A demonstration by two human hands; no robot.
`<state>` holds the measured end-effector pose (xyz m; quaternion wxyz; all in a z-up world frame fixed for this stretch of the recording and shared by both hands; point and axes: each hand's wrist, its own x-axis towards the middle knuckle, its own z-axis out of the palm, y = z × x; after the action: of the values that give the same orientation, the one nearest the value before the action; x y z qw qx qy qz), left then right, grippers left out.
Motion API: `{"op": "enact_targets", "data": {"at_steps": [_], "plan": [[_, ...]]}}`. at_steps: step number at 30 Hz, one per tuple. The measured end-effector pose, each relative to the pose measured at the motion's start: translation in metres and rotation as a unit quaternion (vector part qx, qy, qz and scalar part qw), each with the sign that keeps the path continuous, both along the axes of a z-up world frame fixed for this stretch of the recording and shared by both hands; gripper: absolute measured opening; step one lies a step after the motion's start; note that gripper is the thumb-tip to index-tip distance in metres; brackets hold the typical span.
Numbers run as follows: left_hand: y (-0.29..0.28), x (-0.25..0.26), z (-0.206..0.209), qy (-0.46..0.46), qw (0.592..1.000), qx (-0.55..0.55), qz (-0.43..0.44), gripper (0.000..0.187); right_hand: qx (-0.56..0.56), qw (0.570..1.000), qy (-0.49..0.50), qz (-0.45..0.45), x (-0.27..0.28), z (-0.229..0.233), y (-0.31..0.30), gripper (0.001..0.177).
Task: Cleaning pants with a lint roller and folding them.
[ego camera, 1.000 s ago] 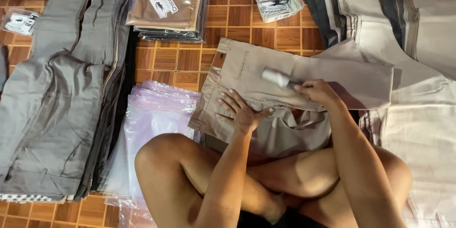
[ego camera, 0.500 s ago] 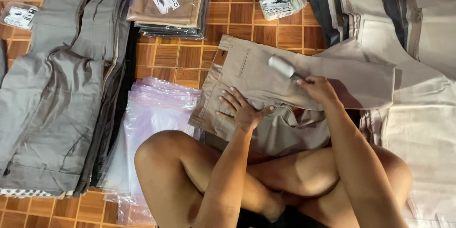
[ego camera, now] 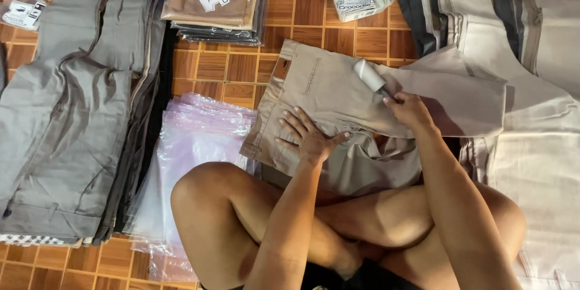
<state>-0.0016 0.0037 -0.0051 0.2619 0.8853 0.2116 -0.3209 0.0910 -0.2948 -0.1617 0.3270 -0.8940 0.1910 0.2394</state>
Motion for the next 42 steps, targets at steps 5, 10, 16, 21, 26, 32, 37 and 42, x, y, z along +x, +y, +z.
{"op": "enact_targets", "data": {"at_steps": [5, 10, 16, 21, 26, 32, 37, 42], "plan": [[0.0, 0.0, 0.003, 0.007, 1.0, 0.003, -0.003, 0.143, 0.15, 0.972, 0.169, 0.071, -0.025, 0.095, 0.038, 0.033], [-0.002, -0.002, 0.001, 0.0, 1.0, -0.003, -0.005, 0.142, 0.059, 0.994, 0.081, 0.041, -0.012, 0.038, 0.028, 0.039], [-0.001, -0.001, 0.004, -0.003, 1.0, -0.014, 0.003, 0.141, 0.098, 0.987, 0.126, 0.0, -0.021, 0.07, 0.032, 0.049], [-0.002, -0.002, -0.001, -0.009, 1.0, -0.02, 0.003, 0.144, 0.152, 0.966, 0.198, 0.065, -0.028, 0.102, 0.05, 0.032], [0.0, -0.007, -0.015, -0.039, 0.999, 0.004, -0.002, 0.127, -0.077, 0.995, -0.066, -0.021, -0.01, 0.018, 0.016, 0.046], [-0.006, -0.036, -0.067, -0.24, 0.964, 0.098, 0.055, 0.1, 0.001, 0.997, 0.048, 0.066, -0.034, 0.076, 0.052, 0.052], [-0.013, -0.035, -0.078, -0.263, 0.948, 0.176, 0.029, 0.096, -0.049, 0.962, 0.022, 0.268, -0.058, 0.16, 0.103, 0.04], [-0.012, -0.033, -0.074, -0.311, 0.929, 0.192, 0.047, 0.095, -0.182, 0.917, 0.002, 0.355, -0.029, 0.114, 0.093, 0.043]]}}
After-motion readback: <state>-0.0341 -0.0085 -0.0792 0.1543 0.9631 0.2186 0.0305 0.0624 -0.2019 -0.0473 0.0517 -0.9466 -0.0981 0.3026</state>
